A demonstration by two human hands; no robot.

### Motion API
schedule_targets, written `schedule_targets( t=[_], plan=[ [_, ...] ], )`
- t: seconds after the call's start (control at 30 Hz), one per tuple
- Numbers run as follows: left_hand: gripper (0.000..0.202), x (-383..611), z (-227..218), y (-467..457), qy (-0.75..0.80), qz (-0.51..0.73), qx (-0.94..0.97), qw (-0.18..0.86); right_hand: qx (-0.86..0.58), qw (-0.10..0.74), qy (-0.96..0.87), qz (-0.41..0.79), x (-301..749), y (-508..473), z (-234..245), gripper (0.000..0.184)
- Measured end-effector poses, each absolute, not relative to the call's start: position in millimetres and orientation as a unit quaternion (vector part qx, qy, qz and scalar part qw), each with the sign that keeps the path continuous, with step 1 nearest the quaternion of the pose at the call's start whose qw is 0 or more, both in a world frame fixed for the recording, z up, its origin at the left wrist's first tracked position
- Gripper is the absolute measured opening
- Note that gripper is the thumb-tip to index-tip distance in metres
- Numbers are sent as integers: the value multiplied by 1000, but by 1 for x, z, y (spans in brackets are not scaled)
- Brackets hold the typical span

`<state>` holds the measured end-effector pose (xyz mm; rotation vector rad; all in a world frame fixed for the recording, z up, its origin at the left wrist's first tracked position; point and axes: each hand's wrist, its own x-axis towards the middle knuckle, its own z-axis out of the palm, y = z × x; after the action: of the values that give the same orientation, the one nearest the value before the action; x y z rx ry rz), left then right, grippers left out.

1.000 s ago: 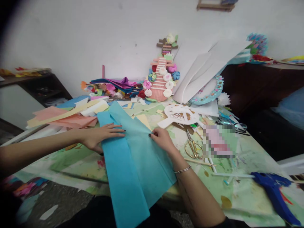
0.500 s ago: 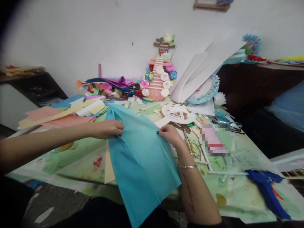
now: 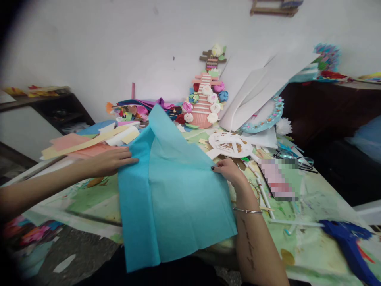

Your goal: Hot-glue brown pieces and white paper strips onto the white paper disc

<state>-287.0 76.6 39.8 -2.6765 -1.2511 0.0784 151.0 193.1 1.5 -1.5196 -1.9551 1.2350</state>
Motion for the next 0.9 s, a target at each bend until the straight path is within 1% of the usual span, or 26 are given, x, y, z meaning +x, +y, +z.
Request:
schedule_targets(
  t=[0.1, 0.13, 0.17, 0.2, 0.23, 0.27, 0.33, 0.4, 0.53, 0.7, 0.9],
  plan=[
    [60, -292, 28, 69, -453, 22, -890, -43, -497, 139, -723, 458, 146, 190, 2, 29],
    [60, -292, 26, 69, -457, 9, -884, -97, -480, 118, -732, 470, 144, 188, 3, 29],
    [56, -291, 25, 73, -467, -12, -873, -137, -461, 97, -739, 481, 142, 186, 4, 29],
    [47, -290, 25, 79, -488, -38, -858, -155, -442, 79, -746, 492, 140, 184, 5, 29],
    [37, -288, 25, 88, -515, -65, -840, -154, -423, 66, -752, 501, 138, 182, 5, 29],
    [30, -286, 25, 99, -557, -94, -816, -122, -404, 60, -758, 509, 137, 181, 6, 30],
    [32, -281, 23, 128, -617, -128, -775, -55, -368, 60, -768, 521, 135, 179, 8, 30],
    [33, -273, 20, 158, -651, -144, -745, -12, -338, 68, -773, 533, 135, 178, 9, 30],
    [33, -253, 12, 204, -676, -135, -724, 3, -302, 80, -774, 551, 136, 177, 10, 33],
    [51, -224, 7, 220, -696, -118, -708, 12, -290, 72, -768, 566, 135, 175, 13, 34],
    [67, -208, 8, 223, -707, -106, -699, 27, -308, 57, -766, 561, 138, 174, 17, 29]
  ],
)
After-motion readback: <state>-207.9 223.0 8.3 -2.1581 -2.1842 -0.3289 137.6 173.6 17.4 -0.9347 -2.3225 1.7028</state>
